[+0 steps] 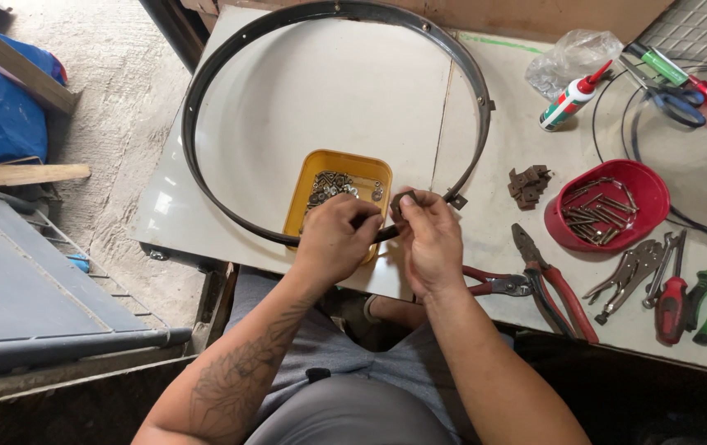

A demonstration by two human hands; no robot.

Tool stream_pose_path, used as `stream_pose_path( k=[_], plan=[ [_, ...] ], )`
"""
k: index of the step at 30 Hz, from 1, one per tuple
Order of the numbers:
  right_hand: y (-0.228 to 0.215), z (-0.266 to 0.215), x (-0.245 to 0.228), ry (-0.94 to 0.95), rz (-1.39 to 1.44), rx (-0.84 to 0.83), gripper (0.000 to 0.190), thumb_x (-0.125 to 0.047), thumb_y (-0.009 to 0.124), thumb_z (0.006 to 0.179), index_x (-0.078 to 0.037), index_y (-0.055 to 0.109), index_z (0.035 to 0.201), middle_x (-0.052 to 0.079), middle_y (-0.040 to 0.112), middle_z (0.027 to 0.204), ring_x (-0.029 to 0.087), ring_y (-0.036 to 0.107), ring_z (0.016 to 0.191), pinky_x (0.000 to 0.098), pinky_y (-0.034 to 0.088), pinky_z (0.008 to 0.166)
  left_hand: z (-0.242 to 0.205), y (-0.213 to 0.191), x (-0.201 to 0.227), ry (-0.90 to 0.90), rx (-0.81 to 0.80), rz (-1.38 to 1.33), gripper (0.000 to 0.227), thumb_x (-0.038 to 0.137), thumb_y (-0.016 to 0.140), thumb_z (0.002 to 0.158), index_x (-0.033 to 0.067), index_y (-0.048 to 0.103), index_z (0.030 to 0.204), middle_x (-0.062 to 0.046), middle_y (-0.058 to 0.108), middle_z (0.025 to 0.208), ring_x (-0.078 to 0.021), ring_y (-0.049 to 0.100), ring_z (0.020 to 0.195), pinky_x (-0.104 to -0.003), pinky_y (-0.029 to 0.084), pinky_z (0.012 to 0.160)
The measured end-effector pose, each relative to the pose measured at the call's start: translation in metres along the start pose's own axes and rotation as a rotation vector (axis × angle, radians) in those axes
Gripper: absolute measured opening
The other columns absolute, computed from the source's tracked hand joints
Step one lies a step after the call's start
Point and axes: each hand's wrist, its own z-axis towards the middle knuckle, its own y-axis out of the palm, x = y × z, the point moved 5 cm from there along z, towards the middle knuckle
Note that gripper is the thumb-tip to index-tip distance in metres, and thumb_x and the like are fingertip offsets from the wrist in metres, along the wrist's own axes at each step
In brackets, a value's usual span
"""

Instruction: The person attaches small metal brackets to a circular metal frame using screws and washers. They pick each bracket and fastener from a yellow tray, align the bracket on the frame, insert the screw, and tighten it by hand. The process is repeated for multiple attachment points around the frame.

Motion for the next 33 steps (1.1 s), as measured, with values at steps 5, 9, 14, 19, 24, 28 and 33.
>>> stream_pose_path(
  k=[5,9,14,19,24,28,33],
  plan=[
    [-0.012,-0.001,-0.018,-0.209,-0.093,0.080,0.020,0.000,0.074,0.095,-0.004,0.065,0.112,0.011,0.068,0.094,0.022,0.072,0.080,0.0340,0.068,0.072,-0.010,-0.013,0.003,-0.251,-0.003,-0.419,0.013,0.019,0.082,0.082,0.0187,0.083,0.095,-0.006,0.077,0.074,-0.0191,0.078,0.074,-0.031,0.065,0.066],
    [-0.003,-0.010,-0.020,-0.229,-0.056,0.108,0.020,0.007,0.069,0.094,0.000,0.065,0.113,0.012,0.065,0.093,0.027,0.076,0.082,0.0384,0.070,0.073,-0.019,-0.016,0.032,-0.055,0.051,-0.582,0.011,0.005,0.082,0.083,0.0056,0.082,0.095,-0.013,0.077,0.069,-0.0196,0.077,0.064,-0.032,0.063,0.060],
    [-0.016,-0.003,0.001,-0.213,-0.083,0.128,0.021,0.006,0.073,0.091,-0.002,0.062,0.107,0.012,0.064,0.084,0.022,0.072,0.065,0.0328,0.067,0.056,-0.021,-0.018,0.045,0.240,0.147,-0.416,0.009,0.011,0.079,0.088,0.0103,0.080,0.097,-0.009,0.077,0.090,-0.0243,0.077,0.075,-0.034,0.062,0.066],
    [0.005,-0.022,-0.012,-0.224,-0.158,0.025,0.037,0.010,0.069,0.090,-0.001,0.062,0.125,0.011,0.064,0.089,0.019,0.071,0.074,0.0363,0.070,0.066,-0.018,-0.020,0.044,0.292,0.226,-0.369,0.009,0.005,0.077,0.089,0.0075,0.079,0.098,-0.009,0.074,0.090,-0.0251,0.078,0.074,-0.033,0.065,0.064],
    [0.001,-0.020,-0.002,-0.230,-0.140,-0.071,0.035,0.013,0.068,0.091,0.005,0.065,0.124,0.019,0.069,0.105,0.025,0.075,0.093,0.0393,0.068,0.084,-0.017,-0.023,0.041,0.340,0.279,-0.285,0.008,0.008,0.080,0.089,0.0067,0.079,0.096,-0.009,0.074,0.089,-0.0292,0.076,0.075,-0.034,0.063,0.063],
    [0.001,-0.020,-0.007,-0.233,-0.162,-0.127,0.032,0.014,0.068,0.090,0.008,0.065,0.121,0.022,0.071,0.106,0.028,0.076,0.094,0.0396,0.067,0.085,-0.016,-0.028,0.038,0.349,0.281,-0.266,0.007,0.009,0.080,0.089,0.0074,0.080,0.095,-0.009,0.074,0.088,-0.0283,0.076,0.074,-0.034,0.063,0.063],
    [-0.001,-0.014,0.004,-0.145,-0.125,-0.180,0.029,0.012,0.069,0.090,0.012,0.065,0.119,0.025,0.072,0.109,0.031,0.076,0.096,0.0430,0.067,0.086,-0.011,-0.031,0.029,0.311,0.234,-0.278,0.007,0.010,0.080,0.088,0.0086,0.079,0.095,-0.008,0.073,0.088,-0.0290,0.075,0.076,-0.035,0.063,0.064]
  ],
)
